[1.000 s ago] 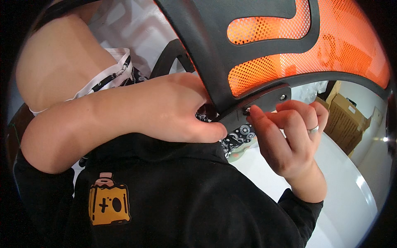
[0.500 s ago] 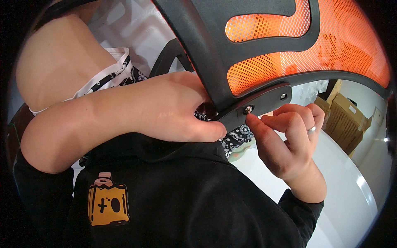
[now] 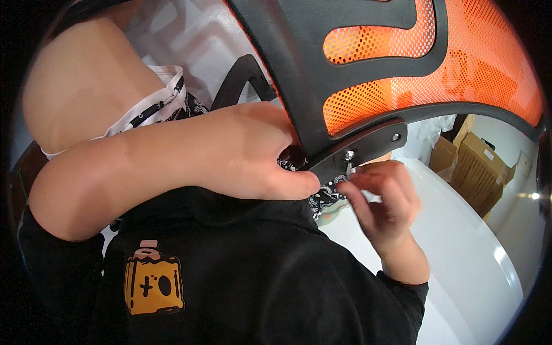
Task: The person assembles an office chair by attaching the backrest to the seat using an Allen key. They tighten multiple screws on both sides of the backrest and then flip the chair to inspect the underside.
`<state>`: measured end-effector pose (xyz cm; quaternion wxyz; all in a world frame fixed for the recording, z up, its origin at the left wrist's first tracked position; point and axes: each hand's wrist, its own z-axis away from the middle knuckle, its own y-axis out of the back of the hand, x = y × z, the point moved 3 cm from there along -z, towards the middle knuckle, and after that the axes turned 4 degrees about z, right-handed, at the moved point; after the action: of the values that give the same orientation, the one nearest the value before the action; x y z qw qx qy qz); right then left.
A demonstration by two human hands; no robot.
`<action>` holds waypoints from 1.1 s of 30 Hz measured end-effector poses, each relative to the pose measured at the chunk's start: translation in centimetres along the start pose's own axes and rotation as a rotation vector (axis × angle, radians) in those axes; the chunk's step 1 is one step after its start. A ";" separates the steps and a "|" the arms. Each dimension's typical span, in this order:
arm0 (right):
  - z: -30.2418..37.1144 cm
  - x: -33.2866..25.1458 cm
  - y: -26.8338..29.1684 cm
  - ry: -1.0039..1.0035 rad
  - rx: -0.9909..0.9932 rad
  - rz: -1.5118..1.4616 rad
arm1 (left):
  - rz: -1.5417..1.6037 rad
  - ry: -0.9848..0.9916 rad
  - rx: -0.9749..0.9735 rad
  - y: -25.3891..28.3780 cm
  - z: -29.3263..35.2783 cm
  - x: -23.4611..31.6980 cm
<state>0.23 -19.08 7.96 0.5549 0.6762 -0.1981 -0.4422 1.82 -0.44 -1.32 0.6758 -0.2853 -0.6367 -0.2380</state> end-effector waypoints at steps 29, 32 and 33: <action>-0.9 6.5 -28.3 -0.043 -0.473 -0.037 | 0.285 0.405 0.212 2.2 -4.3 2.9; -4.1 6.1 -30.7 -0.164 -0.170 -0.119 | 0.289 0.431 0.197 2.3 -5.7 4.4; -4.7 6.2 -31.1 -0.185 -0.109 -0.144 | 0.285 0.388 0.218 2.1 -6.1 4.9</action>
<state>0.45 -11.52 -23.21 0.5372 0.6137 -0.1751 -0.5514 8.09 -2.92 3.21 0.8386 -0.2464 -0.4705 -0.1207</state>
